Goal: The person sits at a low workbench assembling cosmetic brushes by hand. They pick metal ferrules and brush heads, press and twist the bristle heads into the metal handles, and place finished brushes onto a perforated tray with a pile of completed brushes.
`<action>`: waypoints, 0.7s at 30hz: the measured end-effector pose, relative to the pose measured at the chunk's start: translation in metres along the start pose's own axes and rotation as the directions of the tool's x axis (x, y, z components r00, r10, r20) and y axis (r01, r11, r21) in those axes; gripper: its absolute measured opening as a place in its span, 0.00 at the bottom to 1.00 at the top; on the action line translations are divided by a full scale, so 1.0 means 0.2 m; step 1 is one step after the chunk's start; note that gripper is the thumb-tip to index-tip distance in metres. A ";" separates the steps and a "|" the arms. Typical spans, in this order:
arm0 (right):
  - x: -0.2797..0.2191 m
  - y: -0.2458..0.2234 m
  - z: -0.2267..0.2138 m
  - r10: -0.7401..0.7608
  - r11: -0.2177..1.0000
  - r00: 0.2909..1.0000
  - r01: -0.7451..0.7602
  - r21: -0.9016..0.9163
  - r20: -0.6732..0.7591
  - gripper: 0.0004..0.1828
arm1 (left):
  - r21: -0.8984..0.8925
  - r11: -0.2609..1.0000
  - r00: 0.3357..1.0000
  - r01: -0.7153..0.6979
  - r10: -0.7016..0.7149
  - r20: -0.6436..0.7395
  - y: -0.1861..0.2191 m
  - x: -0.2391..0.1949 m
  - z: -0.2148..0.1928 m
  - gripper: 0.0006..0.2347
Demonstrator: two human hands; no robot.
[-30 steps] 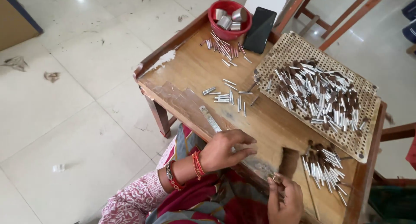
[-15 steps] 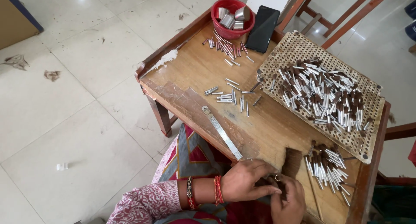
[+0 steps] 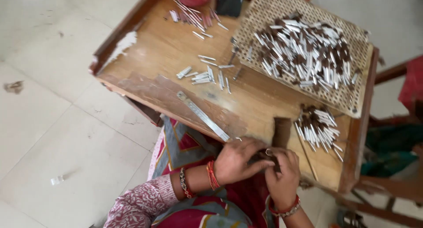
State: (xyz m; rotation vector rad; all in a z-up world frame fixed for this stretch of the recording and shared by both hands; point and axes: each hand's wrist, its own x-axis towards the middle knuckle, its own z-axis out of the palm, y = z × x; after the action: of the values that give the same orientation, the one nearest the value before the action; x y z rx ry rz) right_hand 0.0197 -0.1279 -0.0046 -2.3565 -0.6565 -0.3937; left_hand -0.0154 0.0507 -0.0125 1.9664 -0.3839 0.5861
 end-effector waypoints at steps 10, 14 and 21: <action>0.04 -0.03 -0.04 0.007 0.998 0.998 -0.011 0.058 0.059 0.18 | 0.043 0.999 1.000 0.027 -0.026 -0.009 0.01 0.05 -0.01 0.19; 0.05 -0.05 -0.05 -0.002 0.997 0.998 -0.002 0.072 0.060 0.19 | 0.065 0.998 0.999 0.021 -0.020 -0.026 0.01 0.05 -0.01 0.19; 0.06 -0.05 -0.05 0.003 0.999 0.997 -0.006 0.041 0.079 0.18 | 0.058 0.998 0.999 0.031 -0.030 -0.031 0.00 0.05 0.00 0.18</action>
State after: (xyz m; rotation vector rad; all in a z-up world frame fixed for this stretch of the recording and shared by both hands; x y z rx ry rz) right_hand 0.0239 -0.1240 0.0135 -2.3437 -0.6901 -0.2831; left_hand -0.0071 0.0511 -0.0061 2.0133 -0.3204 0.6132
